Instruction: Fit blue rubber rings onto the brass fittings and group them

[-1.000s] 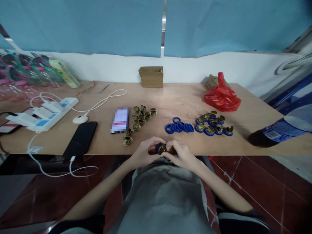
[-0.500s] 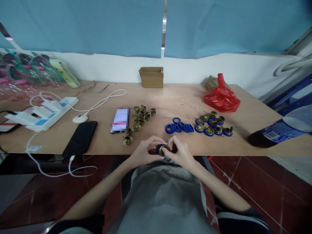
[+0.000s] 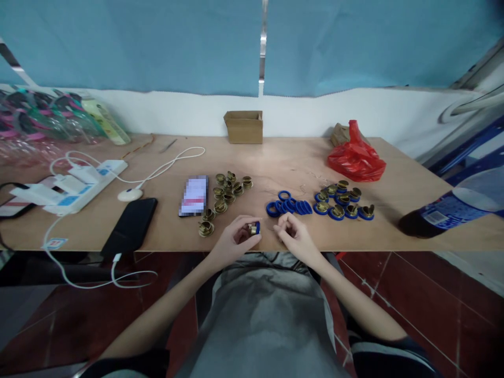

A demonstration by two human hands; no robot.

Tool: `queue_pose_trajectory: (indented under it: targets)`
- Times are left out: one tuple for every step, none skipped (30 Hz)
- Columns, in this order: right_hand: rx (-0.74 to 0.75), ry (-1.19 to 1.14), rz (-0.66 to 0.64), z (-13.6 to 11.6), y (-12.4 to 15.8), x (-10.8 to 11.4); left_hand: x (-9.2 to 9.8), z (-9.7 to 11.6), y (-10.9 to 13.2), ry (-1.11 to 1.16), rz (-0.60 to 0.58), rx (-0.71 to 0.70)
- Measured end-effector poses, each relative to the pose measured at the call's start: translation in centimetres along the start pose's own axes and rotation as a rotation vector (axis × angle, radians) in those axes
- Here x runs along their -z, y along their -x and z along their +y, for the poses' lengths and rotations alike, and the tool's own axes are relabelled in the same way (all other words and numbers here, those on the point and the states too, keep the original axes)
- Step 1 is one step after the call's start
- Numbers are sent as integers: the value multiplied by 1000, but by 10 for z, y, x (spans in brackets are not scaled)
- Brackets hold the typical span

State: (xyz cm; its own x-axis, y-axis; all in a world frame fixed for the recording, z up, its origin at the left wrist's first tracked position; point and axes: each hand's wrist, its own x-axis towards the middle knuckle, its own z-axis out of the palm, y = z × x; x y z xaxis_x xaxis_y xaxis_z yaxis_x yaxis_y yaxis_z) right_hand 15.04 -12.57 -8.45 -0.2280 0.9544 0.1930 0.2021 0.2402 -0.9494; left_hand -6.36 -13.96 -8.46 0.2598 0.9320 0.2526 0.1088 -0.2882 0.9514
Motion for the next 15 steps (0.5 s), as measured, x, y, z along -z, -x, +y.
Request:
queue_pose_trajectory:
  targets:
    - [1,2,-6,0,0,0,-1,-1,0,-14,6,-2]
    - [1,2,-9,0,0,0,-1,-1,0,-24,13,5]
    - [0,1,-10,0,0,0,-2,-2,1,-33,22,20]
    - [-1,-1,-12,0,0,0,-3,-3,1,-41,34,36]
    - [0,-2,-14,-1,0,0,-4,-4,1,-52,50,51]
    - [4,1,-16,-1,1,0,-5,-5,1,-64,66,61]
    - [10,7,-18,0,1,0,-6,-6,1,-74,80,65]
    - [17,15,-19,0,1,0,-6,-7,1,-84,91,67]
    - [23,25,-20,0,1,0,-7,-9,1,-95,98,67]
    - [29,33,-21,0,0,0,-7,-10,1,-108,106,65]
    - [32,39,-22,0,0,0,-7,-11,1,-122,113,62]
    - [31,43,-25,1,0,0,-7,-13,1,-135,128,55]
    - [29,46,-28,1,0,0,-8,-15,1,-147,148,45]
    - [25,47,-31,2,0,-1,-8,-16,1,-157,173,31]
    - [21,46,-32,2,0,-1,-8,-19,2,-164,200,14]
